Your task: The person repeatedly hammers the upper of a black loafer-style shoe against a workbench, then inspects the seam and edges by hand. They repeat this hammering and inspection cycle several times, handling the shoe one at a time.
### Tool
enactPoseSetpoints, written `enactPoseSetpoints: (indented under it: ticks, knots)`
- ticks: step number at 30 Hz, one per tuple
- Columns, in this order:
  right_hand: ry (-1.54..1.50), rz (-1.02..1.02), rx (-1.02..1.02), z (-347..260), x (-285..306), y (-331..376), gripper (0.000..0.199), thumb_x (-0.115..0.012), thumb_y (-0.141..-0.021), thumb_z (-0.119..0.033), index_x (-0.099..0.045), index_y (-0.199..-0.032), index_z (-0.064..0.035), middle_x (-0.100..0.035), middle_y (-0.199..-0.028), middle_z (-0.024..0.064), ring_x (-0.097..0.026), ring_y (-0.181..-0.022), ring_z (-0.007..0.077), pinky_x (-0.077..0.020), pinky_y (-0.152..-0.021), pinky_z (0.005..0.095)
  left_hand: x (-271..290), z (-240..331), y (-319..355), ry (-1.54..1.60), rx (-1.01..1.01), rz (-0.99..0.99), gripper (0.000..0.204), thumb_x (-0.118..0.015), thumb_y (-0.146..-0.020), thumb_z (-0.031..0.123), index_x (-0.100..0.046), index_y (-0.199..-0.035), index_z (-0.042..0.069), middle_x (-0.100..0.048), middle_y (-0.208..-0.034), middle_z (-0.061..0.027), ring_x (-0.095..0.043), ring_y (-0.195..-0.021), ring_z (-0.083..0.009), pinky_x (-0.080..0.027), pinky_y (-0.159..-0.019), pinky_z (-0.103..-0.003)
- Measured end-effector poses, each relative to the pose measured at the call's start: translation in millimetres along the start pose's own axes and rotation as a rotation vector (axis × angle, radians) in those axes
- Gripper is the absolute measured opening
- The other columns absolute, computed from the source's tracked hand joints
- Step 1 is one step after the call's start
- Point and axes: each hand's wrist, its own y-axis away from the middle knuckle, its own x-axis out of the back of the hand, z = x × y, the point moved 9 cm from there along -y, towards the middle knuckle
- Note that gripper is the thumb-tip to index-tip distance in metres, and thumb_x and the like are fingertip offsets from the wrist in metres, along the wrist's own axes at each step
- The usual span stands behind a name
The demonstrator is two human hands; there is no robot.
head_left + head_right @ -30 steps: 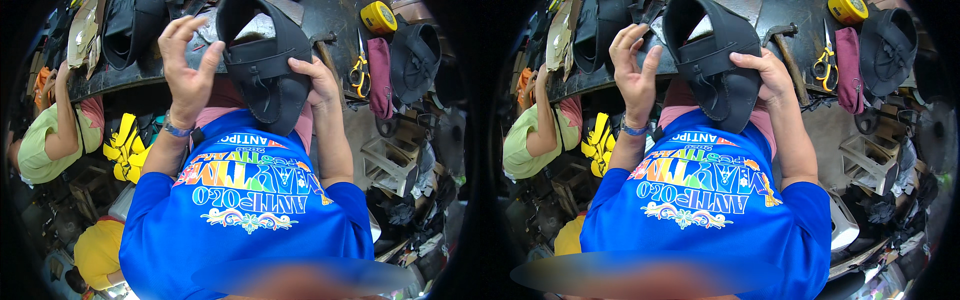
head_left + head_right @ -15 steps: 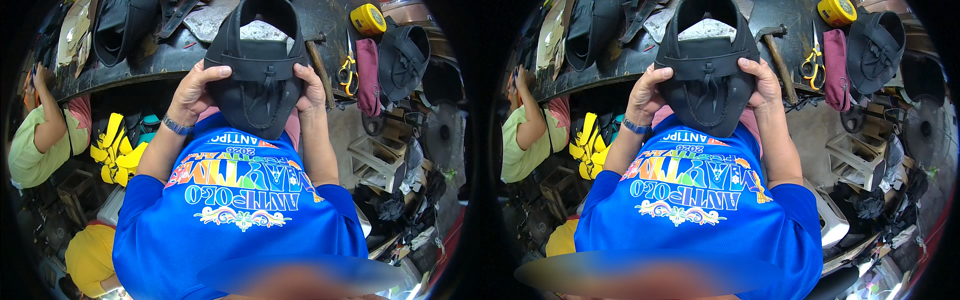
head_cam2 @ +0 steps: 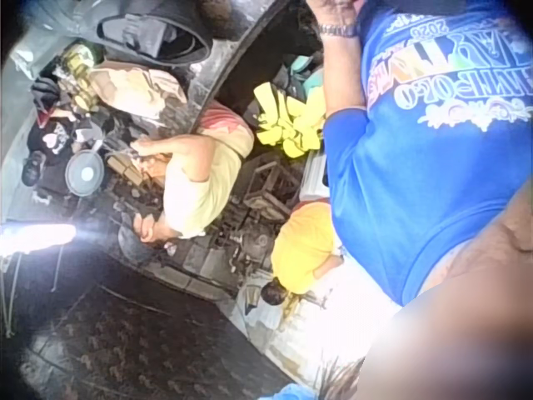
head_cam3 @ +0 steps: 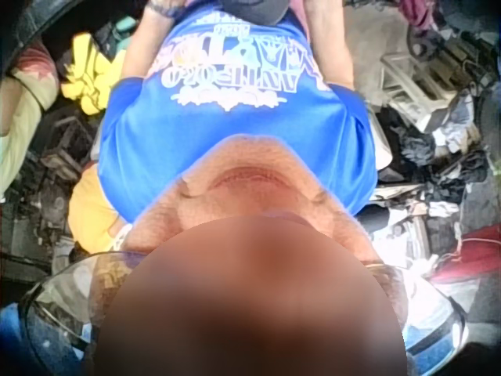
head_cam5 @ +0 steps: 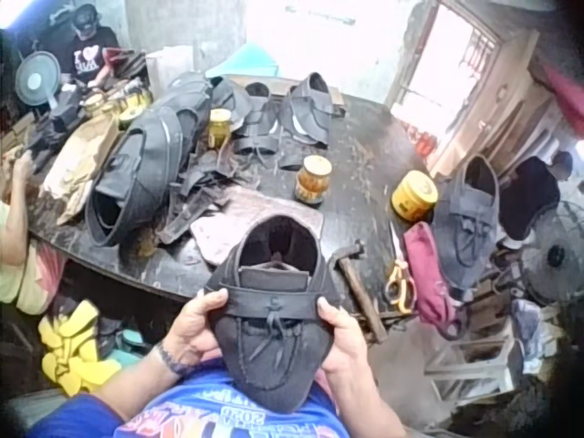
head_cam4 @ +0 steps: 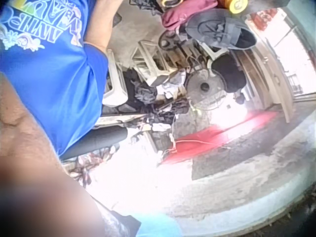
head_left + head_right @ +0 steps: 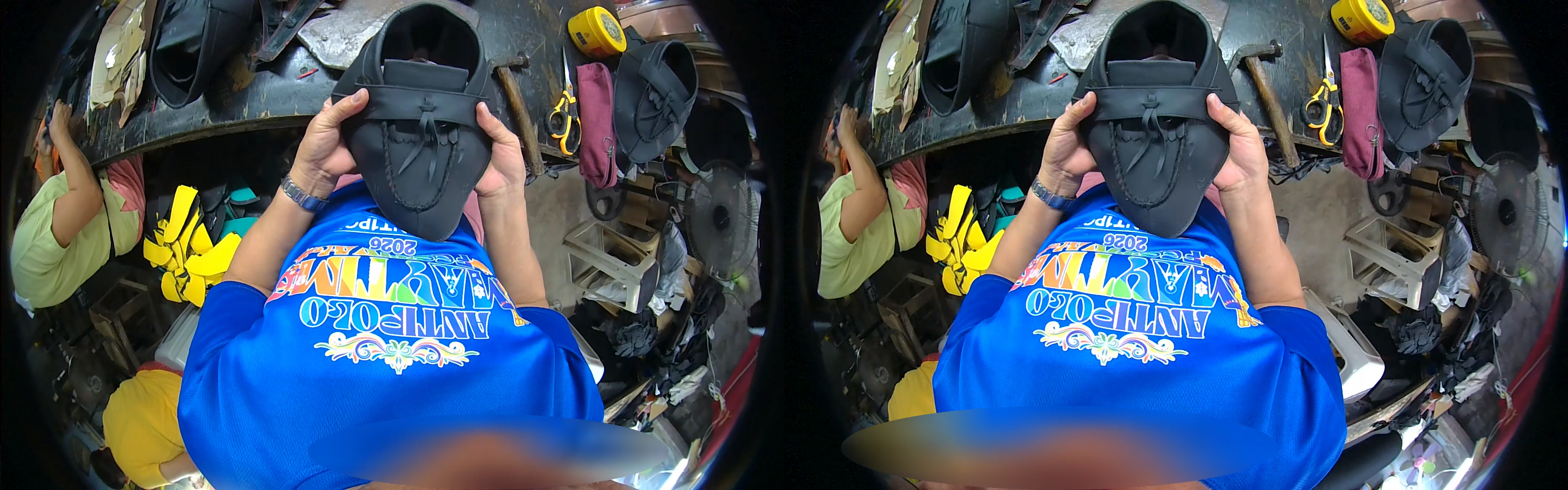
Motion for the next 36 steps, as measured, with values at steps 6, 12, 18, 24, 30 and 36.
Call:
enactPoseSetpoints:
  ticks: [6,12,18,24,30,36]
  knots:
    - [-0.039,0.009,0.007,3.2,4.2,-3.8,0.033,-0.063,-0.095,-0.010,-0.061,-0.122,0.0074,-0.067,-0.119,0.0231,-0.068,-0.108,0.0344,-0.0549,-0.096,0.0493,13.7,-14.2,-7.1,0.112,0.145,0.037,0.033,-0.068,-0.095,0.016,-0.062,-0.121,-0.003,-0.068,-0.119,-0.0205,-0.068,-0.108,-0.0307,-0.055,-0.097,-0.048]
    - [-0.002,-0.024,0.002,4.8,-2.7,-14.7,0.034,-0.065,-0.095,-0.013,-0.061,-0.123,0.0060,-0.067,-0.119,0.0221,-0.068,-0.108,0.0329,-0.0559,-0.095,0.0477,19.5,-11.9,-11.9,0.133,0.163,0.060,0.033,-0.067,-0.095,0.016,-0.062,-0.121,-0.004,-0.067,-0.120,-0.0202,-0.067,-0.110,-0.0315,-0.054,-0.098,-0.049]
    - [0.143,0.045,0.060,0.2,-8.4,-20.6,0.039,-0.071,-0.092,-0.016,-0.060,-0.125,0.0019,-0.069,-0.116,0.0180,-0.070,-0.102,0.0297,-0.0551,-0.096,0.0461,26.1,-7.5,-17.2,0.173,0.216,0.089,0.041,-0.063,-0.098,0.024,-0.058,-0.131,-0.001,-0.061,-0.132,-0.0217,-0.059,-0.122,-0.0372,-0.042,-0.109,-0.056]
    - [0.091,-0.054,0.095,-3.1,-27.0,-20.1,0.038,-0.071,-0.092,-0.014,-0.059,-0.125,-0.0006,-0.068,-0.117,0.0169,-0.069,-0.105,0.0290,-0.0561,-0.094,0.0464,10.3,16.0,-27.1,-0.006,0.113,-0.140,0.044,-0.057,-0.101,0.028,-0.057,-0.134,0.000,-0.060,-0.136,-0.0184,-0.057,-0.125,-0.0342,-0.042,-0.110,-0.052]
    - [0.043,-0.064,0.052,-5.7,-27.8,-23.6,0.038,-0.070,-0.092,-0.015,-0.059,-0.126,-0.0006,-0.068,-0.118,0.0165,-0.068,-0.106,0.0293,-0.0554,-0.095,0.0463,13.2,17.9,-38.0,-0.065,0.125,-0.072,0.042,-0.056,-0.102,0.026,-0.056,-0.134,-0.001,-0.061,-0.135,-0.0183,-0.059,-0.123,-0.0335,-0.044,-0.109,-0.051]
    - [0.083,-0.104,0.095,-17.0,-35.0,-27.3,0.038,-0.070,-0.092,-0.014,-0.059,-0.126,0.0002,-0.068,-0.118,0.0161,-0.068,-0.105,0.0290,-0.0554,-0.096,0.0451,0.0,26.2,-45.5,-0.123,0.116,-0.116,0.042,-0.055,-0.102,0.025,-0.054,-0.135,-0.002,-0.060,-0.134,-0.0195,-0.060,-0.122,-0.0337,-0.046,-0.107,-0.051]
